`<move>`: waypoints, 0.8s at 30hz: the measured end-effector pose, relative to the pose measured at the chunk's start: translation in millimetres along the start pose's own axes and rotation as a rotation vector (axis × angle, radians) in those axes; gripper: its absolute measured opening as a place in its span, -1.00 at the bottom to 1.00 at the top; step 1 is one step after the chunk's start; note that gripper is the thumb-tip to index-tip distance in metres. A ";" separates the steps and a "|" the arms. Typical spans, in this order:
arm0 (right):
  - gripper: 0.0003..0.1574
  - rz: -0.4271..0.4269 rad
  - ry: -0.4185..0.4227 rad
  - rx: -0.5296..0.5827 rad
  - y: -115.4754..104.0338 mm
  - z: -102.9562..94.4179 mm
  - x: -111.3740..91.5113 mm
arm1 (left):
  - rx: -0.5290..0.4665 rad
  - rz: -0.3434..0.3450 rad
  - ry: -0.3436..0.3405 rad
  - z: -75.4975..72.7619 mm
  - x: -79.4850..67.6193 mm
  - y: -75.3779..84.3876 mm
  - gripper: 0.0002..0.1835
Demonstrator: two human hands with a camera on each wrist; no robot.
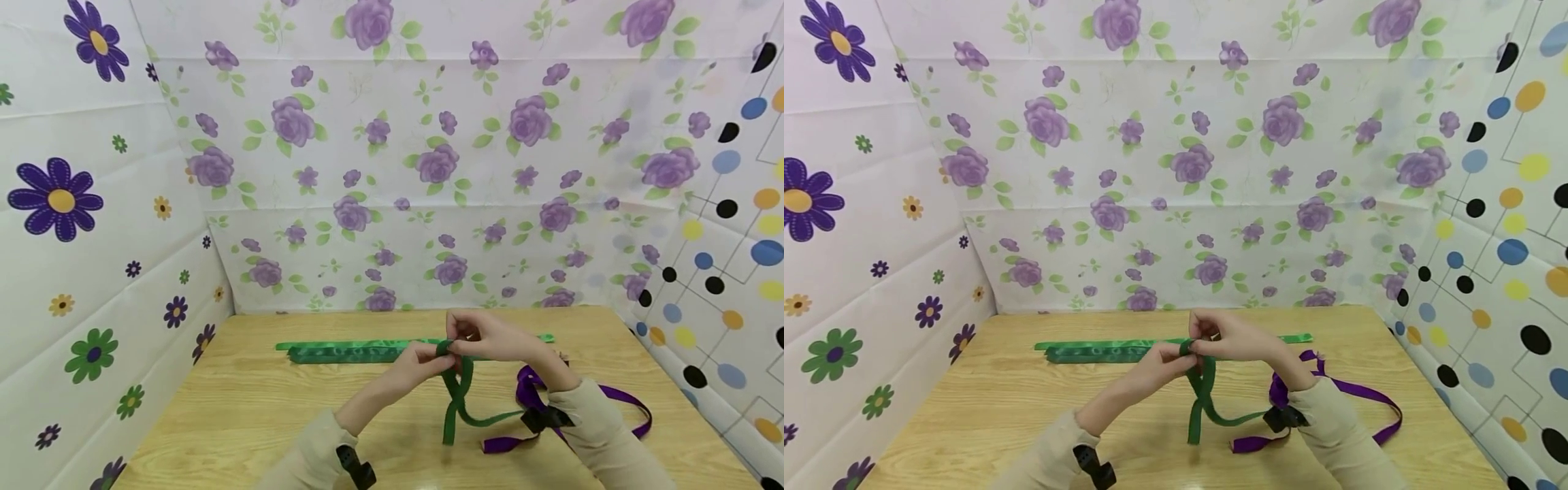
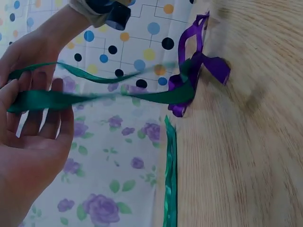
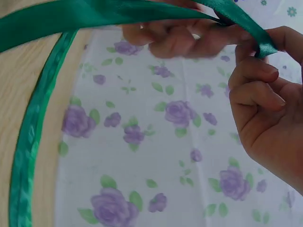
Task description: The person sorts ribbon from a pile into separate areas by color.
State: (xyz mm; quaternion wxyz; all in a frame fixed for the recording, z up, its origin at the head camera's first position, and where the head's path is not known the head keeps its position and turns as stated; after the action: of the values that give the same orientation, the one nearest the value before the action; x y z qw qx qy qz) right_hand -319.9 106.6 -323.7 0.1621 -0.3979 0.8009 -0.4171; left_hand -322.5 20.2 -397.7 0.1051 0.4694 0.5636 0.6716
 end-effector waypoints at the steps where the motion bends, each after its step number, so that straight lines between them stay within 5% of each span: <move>1: -0.91 -0.002 -0.009 0.045 2.5 -0.6 0.3 | -0.017 -0.005 0.024 -3.0 -1.5 -0.2 -0.53; 8: -0.92 -0.027 -0.004 0.252 19.1 -9.4 -6.8 | -0.099 -0.066 0.063 -24.4 -19.5 1.5 -0.59; 15: -0.73 0.010 0.132 0.405 40.7 -31.5 -13.7 | -0.123 -0.012 -0.064 -39.7 -34.4 21.3 -0.76; 20: -0.66 -0.007 0.174 0.556 55.6 -48.2 -18.9 | -0.122 -0.034 -0.018 -69.0 -50.5 35.1 -0.73; 24: -0.66 0.109 0.171 0.571 82.8 -55.9 -24.6 | -0.005 -0.092 0.005 -100.5 -68.0 40.5 -0.72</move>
State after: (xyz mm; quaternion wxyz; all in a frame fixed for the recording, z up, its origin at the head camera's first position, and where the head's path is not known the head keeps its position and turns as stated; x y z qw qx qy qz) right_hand -379.0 183.5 -357.9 0.2215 -0.2561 0.6821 -0.6481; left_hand -345.5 -105.4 -390.3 0.1356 0.4412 0.5830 0.6687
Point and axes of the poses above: each hand's wrist, its own x-axis towards the middle knuckle, its own z-axis out of the palm, y = z × x, the point moved 8 cm from there along x, towards the middle knuckle, and after that the axes turned 14 degrees about z, right-handed, at the moved point
